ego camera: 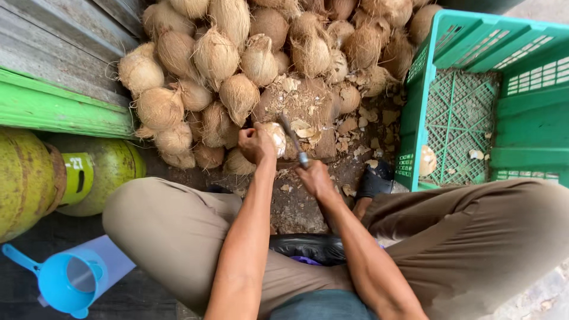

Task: The person sits on the ground and uses a machete to peel the husk off coconuts. They repeatedly strike the coconut against a wooden block to remove the outer layer and place the peeled coconuts into a green crate.

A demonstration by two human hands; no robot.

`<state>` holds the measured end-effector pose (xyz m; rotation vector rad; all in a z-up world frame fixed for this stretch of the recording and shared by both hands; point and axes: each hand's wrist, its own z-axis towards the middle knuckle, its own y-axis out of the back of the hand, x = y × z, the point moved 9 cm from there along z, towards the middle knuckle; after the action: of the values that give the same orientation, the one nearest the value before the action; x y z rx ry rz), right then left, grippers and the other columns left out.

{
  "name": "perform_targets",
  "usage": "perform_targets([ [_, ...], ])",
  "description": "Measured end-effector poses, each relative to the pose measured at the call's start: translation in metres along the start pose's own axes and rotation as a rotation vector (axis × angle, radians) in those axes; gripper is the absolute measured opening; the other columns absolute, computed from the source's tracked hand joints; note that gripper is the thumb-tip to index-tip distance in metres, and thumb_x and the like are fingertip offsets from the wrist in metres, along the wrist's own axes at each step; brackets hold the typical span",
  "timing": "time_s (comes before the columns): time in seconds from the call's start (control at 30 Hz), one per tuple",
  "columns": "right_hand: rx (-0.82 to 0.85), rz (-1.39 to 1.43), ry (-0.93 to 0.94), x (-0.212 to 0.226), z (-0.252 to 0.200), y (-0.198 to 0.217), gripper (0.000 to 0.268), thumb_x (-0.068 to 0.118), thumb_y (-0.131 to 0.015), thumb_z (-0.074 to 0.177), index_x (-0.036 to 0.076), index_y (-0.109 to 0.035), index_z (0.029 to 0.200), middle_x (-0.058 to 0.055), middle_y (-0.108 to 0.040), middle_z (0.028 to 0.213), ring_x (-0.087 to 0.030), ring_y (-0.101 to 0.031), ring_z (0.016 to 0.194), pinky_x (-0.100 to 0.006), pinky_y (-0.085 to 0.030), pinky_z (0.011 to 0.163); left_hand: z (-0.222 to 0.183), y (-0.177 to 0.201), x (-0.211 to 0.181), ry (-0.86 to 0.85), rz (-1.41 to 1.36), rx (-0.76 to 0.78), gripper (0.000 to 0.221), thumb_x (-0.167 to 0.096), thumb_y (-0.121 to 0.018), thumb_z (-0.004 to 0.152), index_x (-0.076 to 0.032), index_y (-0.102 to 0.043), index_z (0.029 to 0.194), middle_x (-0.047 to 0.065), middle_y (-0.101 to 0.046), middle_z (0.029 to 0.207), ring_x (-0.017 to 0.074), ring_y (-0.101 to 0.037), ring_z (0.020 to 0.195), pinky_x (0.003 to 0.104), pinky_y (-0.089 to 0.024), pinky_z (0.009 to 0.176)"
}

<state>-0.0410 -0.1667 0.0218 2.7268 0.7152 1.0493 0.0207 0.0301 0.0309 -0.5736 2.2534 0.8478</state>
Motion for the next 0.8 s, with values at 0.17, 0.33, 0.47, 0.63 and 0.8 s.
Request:
perform_targets([
  [0.17, -0.128, -0.062, 0.282, 0.025, 0.004, 0.013, 0.027, 0.031, -0.057, 0.100, 0.010, -0.062, 0.084, 0.000, -0.050, 0.059, -0.014, -0.040, 0.046, -0.036, -0.039, 0.043, -0.001, -0.002, -0.016, -0.167, 0.044, -0.002, 0.030, -0.037, -0.057, 0.099, -0.008, -0.056, 0.091, 0.009, -0.058, 0.091, 0.0192, -0.058, 0.072, 0.037, -0.051, 0.062],
  [0.33, -0.131, -0.054, 0.327, 0.037, 0.016, 0.019, 0.032, 0.030, -0.052, 0.104, 0.007, -0.064, 0.085, 0.000, -0.050, 0.060, -0.014, -0.040, 0.047, -0.036, -0.040, 0.042, 0.006, -0.008, -0.031, -0.184, 0.160, -0.060, 0.026, -0.035, -0.060, 0.097, -0.010, -0.058, 0.095, 0.008, -0.059, 0.093, 0.0191, -0.057, 0.075, 0.036, -0.048, 0.063],
  [0.47, -0.159, 0.014, 0.323, 0.034, 0.017, 0.024, 0.023, 0.026, -0.061, 0.099, 0.008, -0.067, 0.085, -0.001, -0.056, 0.060, -0.012, -0.046, 0.047, -0.033, -0.041, 0.044, 0.005, -0.009, -0.022, -0.100, 0.069, -0.021, 0.030, -0.040, -0.059, 0.096, -0.011, -0.055, 0.095, 0.008, -0.055, 0.099, 0.0199, -0.058, 0.076, 0.037, -0.052, 0.063],
  [0.63, -0.158, -0.080, 0.306, 0.033, 0.006, 0.020, 0.026, 0.025, -0.054, 0.102, 0.005, -0.066, 0.090, -0.006, -0.057, 0.062, -0.015, -0.044, 0.045, -0.035, -0.041, 0.040, -0.005, -0.003, -0.029, -0.184, 0.169, -0.016, 0.034, -0.044, -0.056, 0.100, -0.011, -0.054, 0.097, 0.009, -0.053, 0.102, 0.0216, -0.055, 0.085, 0.040, -0.049, 0.070],
  [0.8, -0.098, -0.030, 0.128, 0.026, 0.008, 0.014, 0.024, 0.032, -0.052, 0.095, 0.014, -0.068, 0.097, -0.003, -0.061, 0.061, -0.018, -0.045, 0.044, -0.042, -0.040, 0.043, -0.002, 0.000, -0.021, -0.112, 0.199, -0.041, 0.035, -0.047, -0.056, 0.097, -0.012, -0.053, 0.097, 0.008, -0.054, 0.100, 0.0240, -0.056, 0.086, 0.045, -0.048, 0.071],
])
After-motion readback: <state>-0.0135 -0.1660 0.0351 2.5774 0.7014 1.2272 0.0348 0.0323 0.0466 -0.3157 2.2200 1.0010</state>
